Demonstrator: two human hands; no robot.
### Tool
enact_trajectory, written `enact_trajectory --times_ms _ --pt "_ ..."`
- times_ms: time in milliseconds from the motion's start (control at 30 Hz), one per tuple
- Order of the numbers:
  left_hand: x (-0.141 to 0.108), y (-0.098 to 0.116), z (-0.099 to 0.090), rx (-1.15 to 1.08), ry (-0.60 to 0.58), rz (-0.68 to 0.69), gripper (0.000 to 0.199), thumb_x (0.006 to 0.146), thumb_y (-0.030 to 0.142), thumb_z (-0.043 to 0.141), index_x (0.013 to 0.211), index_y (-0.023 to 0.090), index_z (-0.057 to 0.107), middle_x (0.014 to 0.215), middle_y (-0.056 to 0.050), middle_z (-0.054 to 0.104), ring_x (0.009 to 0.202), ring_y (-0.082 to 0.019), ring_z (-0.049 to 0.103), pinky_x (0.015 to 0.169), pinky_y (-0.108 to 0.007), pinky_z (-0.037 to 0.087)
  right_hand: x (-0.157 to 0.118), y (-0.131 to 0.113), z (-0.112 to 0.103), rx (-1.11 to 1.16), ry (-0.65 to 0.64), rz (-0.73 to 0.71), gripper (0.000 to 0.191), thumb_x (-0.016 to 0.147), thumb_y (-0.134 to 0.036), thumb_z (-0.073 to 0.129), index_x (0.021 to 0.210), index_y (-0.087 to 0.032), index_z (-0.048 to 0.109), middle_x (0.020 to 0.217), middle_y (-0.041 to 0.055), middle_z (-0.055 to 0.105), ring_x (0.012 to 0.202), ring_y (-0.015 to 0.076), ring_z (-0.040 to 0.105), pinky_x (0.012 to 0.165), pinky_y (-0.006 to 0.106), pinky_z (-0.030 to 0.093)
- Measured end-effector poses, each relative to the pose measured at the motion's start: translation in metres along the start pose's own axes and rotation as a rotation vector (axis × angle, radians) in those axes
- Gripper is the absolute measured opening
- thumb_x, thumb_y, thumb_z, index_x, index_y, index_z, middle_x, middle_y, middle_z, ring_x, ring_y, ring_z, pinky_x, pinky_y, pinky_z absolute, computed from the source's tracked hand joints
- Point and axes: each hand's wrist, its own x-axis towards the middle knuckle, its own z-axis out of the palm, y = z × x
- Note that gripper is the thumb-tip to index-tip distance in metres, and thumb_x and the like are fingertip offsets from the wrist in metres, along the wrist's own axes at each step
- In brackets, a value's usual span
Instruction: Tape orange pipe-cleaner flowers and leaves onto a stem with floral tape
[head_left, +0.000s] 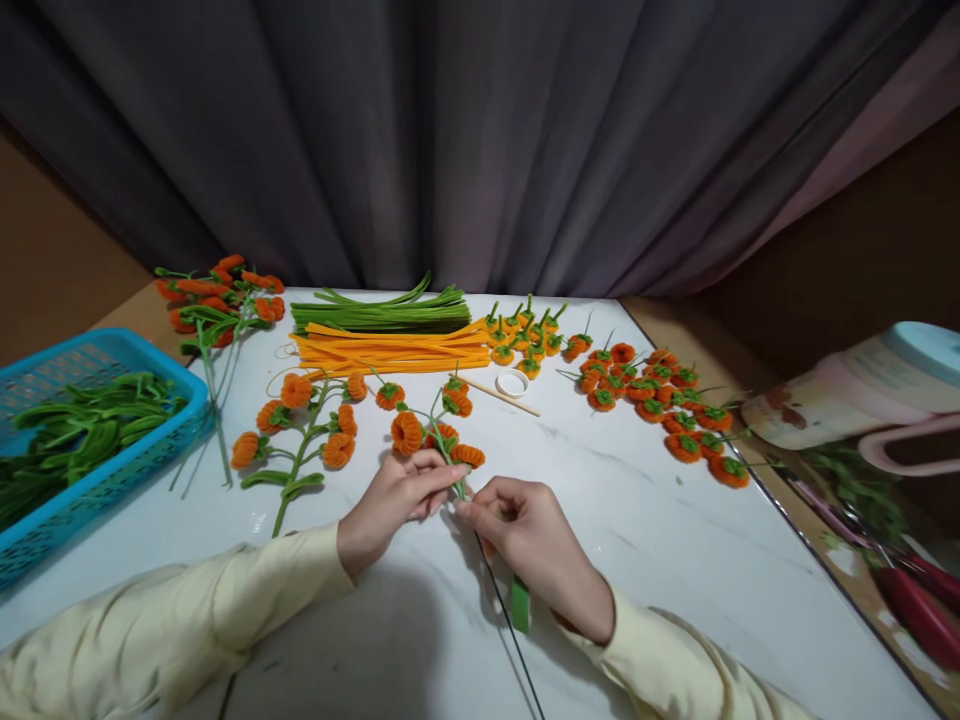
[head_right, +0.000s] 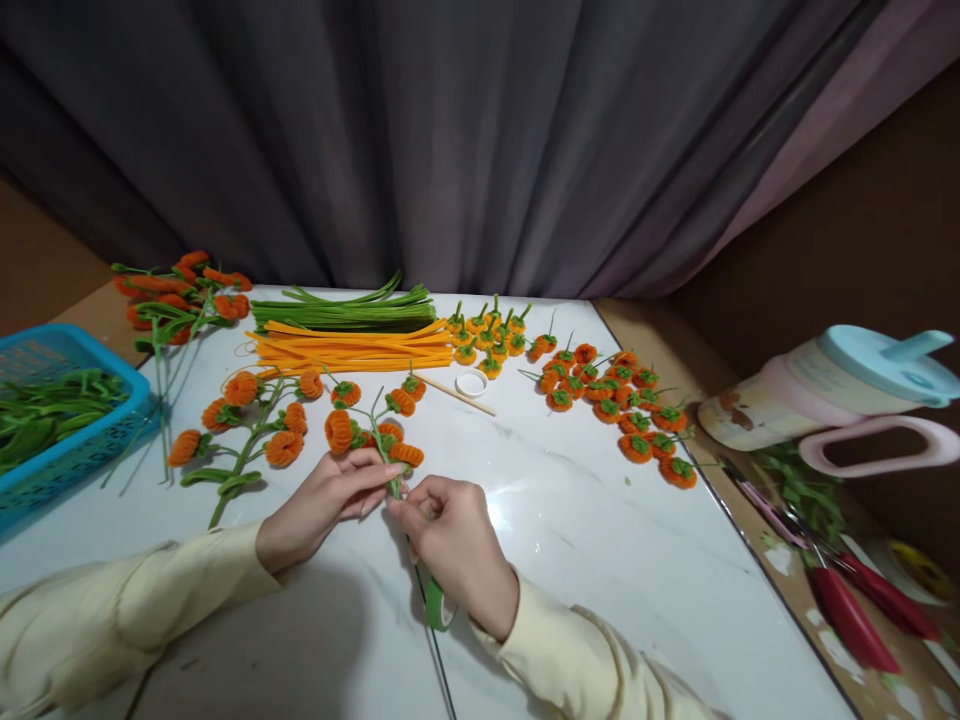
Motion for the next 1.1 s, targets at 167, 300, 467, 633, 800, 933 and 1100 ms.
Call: enact_trajectory --times_ms 167,300,467,633,800,933,1100 --pt "0.002 0.007 -0.001 0.139 -0.004 -0.012 0.026 0.067 0.036 0.066 0.060 0.013 0.054 0.051 0.005 0.044 0.049 -0.007 0.036 0.046 -0.020 0.025 0.001 0.001 -0.001 -0.054 0.004 -0.041 0.023 0.076 -0.028 0.058 0.057 -0.015 0.051 0.043 -0.0042 0.045 0.040 0.0074 0.035 0.039 0.018 0.026" --pt "0.003 0.009 -0.001 0.230 0.005 0.004 0.024 0.065 0.035 0.067 0.059 0.013 0.056 0.055 0.003 0.049 0.055 -0.009 0.042 0.052 -0.021 0.031 0.004 -0.001 -0.010 -0.125 -0.144 -0.046 0.021 0.079 -0.024 0.056 0.060 -0.014 0.054 0.044 -0.0041 0.047 0.040 0.0072 0.035 0.040 0.018 0.027" --pt "0.003 0.006 -0.003 0.255 0.001 0.003 0.026 0.065 0.035 0.065 0.056 0.014 0.054 0.050 0.005 0.045 0.052 -0.009 0.039 0.051 -0.021 0.029 0.007 -0.003 -0.024 -0.222 -0.338 -0.121 0.024 0.081 -0.022 0.054 0.058 -0.014 0.054 0.044 -0.0047 0.047 0.041 0.0076 0.038 0.044 0.018 0.031" --pt "0.002 0.005 -0.005 0.272 -0.043 0.048 0.026 0.070 0.037 0.062 0.057 0.015 0.054 0.049 0.005 0.045 0.051 -0.009 0.042 0.052 -0.022 0.032 0.006 -0.002 -0.022 -0.214 -0.310 -0.129 0.028 0.082 -0.023 0.052 0.055 -0.015 0.051 0.043 -0.0052 0.045 0.040 0.0074 0.034 0.042 0.019 0.028" --pt "0.003 0.007 -0.005 0.304 -0.040 0.032 0.026 0.068 0.037 0.063 0.059 0.014 0.056 0.049 0.004 0.046 0.051 -0.010 0.042 0.051 -0.022 0.032 0.006 -0.001 -0.016 -0.157 -0.282 -0.086 0.030 0.083 -0.024 0.051 0.054 -0.015 0.050 0.044 -0.0044 0.045 0.041 0.0072 0.033 0.042 0.018 0.026" --pt "0.004 0.007 -0.005 0.315 -0.047 0.031 0.024 0.068 0.035 0.063 0.062 0.012 0.059 0.052 0.003 0.048 0.053 -0.010 0.042 0.052 -0.022 0.032 0.007 0.000 -0.017 -0.145 -0.308 -0.093 0.031 0.084 -0.026 0.050 0.056 -0.015 0.050 0.044 -0.0044 0.045 0.042 0.0070 0.033 0.042 0.018 0.026" --pt "0.006 0.004 -0.006 0.272 -0.074 0.035 0.025 0.067 0.037 0.064 0.063 0.012 0.060 0.054 0.003 0.048 0.052 -0.009 0.038 0.050 -0.021 0.028 0.010 -0.004 -0.025 -0.142 -0.449 -0.111 0.036 0.085 -0.032 0.049 0.053 -0.016 0.045 0.043 -0.0052 0.043 0.041 0.0068 0.034 0.044 0.019 0.029"
